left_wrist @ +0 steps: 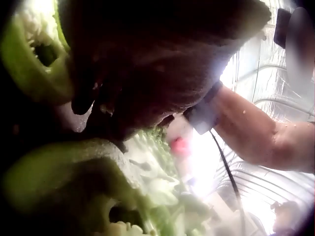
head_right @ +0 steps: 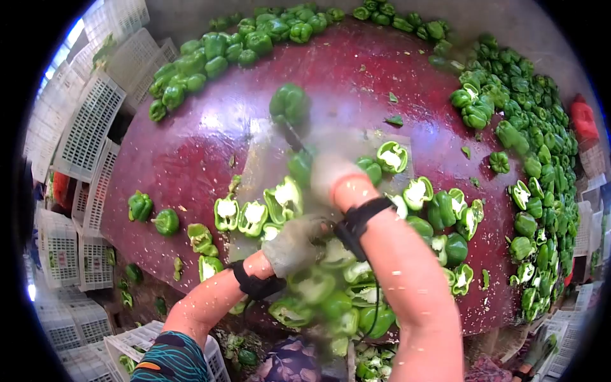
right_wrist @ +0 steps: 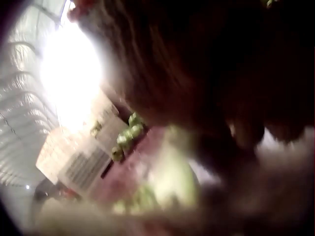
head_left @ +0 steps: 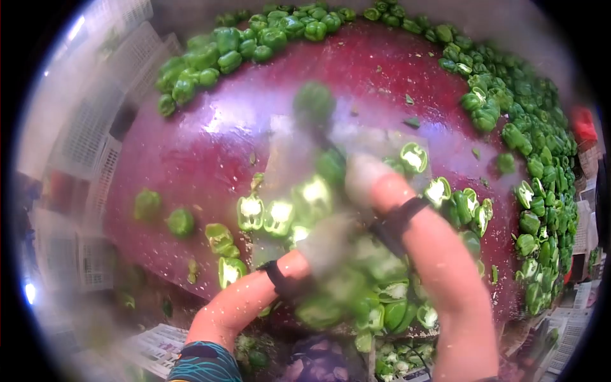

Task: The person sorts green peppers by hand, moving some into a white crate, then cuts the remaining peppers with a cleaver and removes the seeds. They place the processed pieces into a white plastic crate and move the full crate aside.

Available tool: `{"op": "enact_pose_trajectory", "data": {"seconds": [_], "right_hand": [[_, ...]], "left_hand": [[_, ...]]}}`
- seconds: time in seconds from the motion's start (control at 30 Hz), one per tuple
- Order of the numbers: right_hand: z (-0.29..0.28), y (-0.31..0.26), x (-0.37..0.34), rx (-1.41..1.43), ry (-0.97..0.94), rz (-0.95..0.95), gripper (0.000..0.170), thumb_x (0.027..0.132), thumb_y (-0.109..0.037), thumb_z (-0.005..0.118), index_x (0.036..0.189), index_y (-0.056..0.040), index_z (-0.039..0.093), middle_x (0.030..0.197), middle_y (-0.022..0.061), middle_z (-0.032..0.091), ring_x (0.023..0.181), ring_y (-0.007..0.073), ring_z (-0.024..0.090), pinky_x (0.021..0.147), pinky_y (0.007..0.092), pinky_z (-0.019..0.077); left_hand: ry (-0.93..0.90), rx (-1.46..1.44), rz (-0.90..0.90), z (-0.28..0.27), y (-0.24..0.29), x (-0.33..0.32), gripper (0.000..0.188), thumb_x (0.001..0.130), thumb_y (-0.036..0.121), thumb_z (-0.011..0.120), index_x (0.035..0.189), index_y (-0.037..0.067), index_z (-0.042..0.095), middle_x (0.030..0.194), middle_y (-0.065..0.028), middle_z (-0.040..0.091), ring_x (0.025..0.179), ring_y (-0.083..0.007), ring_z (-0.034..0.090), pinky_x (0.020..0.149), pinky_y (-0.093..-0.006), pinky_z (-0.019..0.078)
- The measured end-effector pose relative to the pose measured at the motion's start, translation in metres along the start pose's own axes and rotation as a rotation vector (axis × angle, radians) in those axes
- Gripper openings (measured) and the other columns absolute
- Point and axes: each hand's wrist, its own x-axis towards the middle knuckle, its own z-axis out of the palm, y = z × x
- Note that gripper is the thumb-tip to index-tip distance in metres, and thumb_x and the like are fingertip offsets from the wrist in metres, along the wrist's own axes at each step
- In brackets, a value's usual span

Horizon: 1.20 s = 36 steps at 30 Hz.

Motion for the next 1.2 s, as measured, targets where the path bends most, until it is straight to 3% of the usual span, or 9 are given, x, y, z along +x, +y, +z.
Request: {"op": "enact_pose_trajectory", "data": {"seconds": [0.2,0.27,0.33,0.4,0.6,0.73,0.83,0.97,1.2], "right_hand": [[0.021,0.02,-0.01,0.201,0.105,0.068,0.028,0.087,-0.012,0.051,0.107,0.0021,0.065,0.105,0.0284,0.065,0.099,0.0411,0.065,0.086,0.0469,0.0514],[0.024,0.029,-0.015,0.282,0.107,0.092,0.028,0.088,-0.014,0.054,0.109,-0.0013,0.066,0.111,0.0259,0.065,0.104,0.0385,0.065,0.088,0.0452,0.0531],[0.017,0.026,-0.031,0.255,0.072,0.066,0.028,0.088,-0.012,0.052,0.11,-0.0002,0.065,0.11,0.0262,0.066,0.103,0.0386,0.065,0.088,0.0456,0.0526],[0.022,0.027,-0.031,0.207,0.013,0.058,0.027,0.088,-0.01,0.052,0.109,0.0002,0.065,0.109,0.026,0.066,0.103,0.0387,0.065,0.088,0.0457,0.0524],[0.026,0.028,-0.032,0.233,0.016,0.123,0.023,0.087,-0.01,0.054,0.104,0.0007,0.065,0.106,0.0263,0.067,0.102,0.0405,0.065,0.088,0.0456,0.0524],[0.038,0.046,-0.018,0.349,0.053,0.131,0.027,0.087,-0.01,0.054,0.108,0.0025,0.064,0.109,0.0281,0.065,0.105,0.042,0.063,0.09,0.0467,0.0514],[0.026,0.037,-0.034,0.312,0.102,0.177,0.028,0.087,-0.012,0.052,0.108,0.0023,0.064,0.108,0.0284,0.065,0.105,0.0424,0.063,0.091,0.0469,0.0505],[0.02,0.029,-0.048,0.355,0.123,0.171,0.029,0.087,-0.013,0.051,0.11,0.0017,0.06,0.107,0.0282,0.065,0.104,0.0428,0.063,0.091,0.0487,0.0498],[0.032,0.029,-0.048,0.292,0.23,0.183,0.03,0.088,-0.018,0.053,0.111,0.0011,0.057,0.105,0.0276,0.065,0.101,0.0426,0.063,0.088,0.05,0.05]], "left_hand": [[0.12,0.083,0.289,-0.051,0.028,-0.007,0.03,0.079,-0.002,0.068,0.109,0.003,0.067,0.104,-0.0121,0.067,0.096,-0.0204,0.065,0.082,-0.033,0.0538],[0.494,0.234,0.279,-0.084,-0.001,0.019,0.029,0.082,0.002,0.069,0.111,0.004,0.066,0.103,-0.0109,0.068,0.093,-0.0177,0.065,0.081,-0.0317,0.0543],[0.787,0.096,0.06,-0.111,0.026,0.051,0.038,0.083,0.004,0.068,0.12,0.006,0.062,0.111,-0.0137,0.067,0.101,-0.0233,0.065,0.089,-0.0337,0.0529],[0.897,0.484,0.165,-0.145,-0.02,0.115,0.053,0.081,0.007,0.069,0.132,0.011,0.055,0.129,-0.0168,0.058,0.117,-0.031,0.058,0.1,-0.037,0.0474],[0.565,0.522,-0.274,-0.146,0.011,0.163,0.07,0.078,0.022,0.072,0.142,0.017,0.046,0.147,-0.0151,0.039,0.13,-0.0375,0.046,0.109,-0.0387,0.0404],[0.595,0.471,-0.348,-0.144,0.023,0.144,0.059,0.077,0.023,0.073,0.13,0.009,0.052,0.135,-0.0157,0.047,0.121,-0.0353,0.053,0.104,-0.0391,0.0455],[0.639,0.518,-0.109,-0.138,0.0,0.11,0.051,0.077,0.018,0.073,0.122,0.006,0.053,0.126,-0.015,0.052,0.113,-0.0323,0.057,0.098,-0.0389,0.048],[0.846,0.157,-0.119,-0.123,-0.02,0.066,0.041,0.077,0.006,0.069,0.116,0.006,0.056,0.102,-0.0101,0.061,0.098,-0.0234,0.06,0.089,-0.0346,0.0492],[0.884,-0.101,0.045,-0.108,-0.007,0.029,0.031,0.075,-0.004,0.067,0.103,0.005,0.062,0.09,-0.0014,0.06,0.081,-0.0119,0.057,0.074,-0.0273,0.0506]]}}
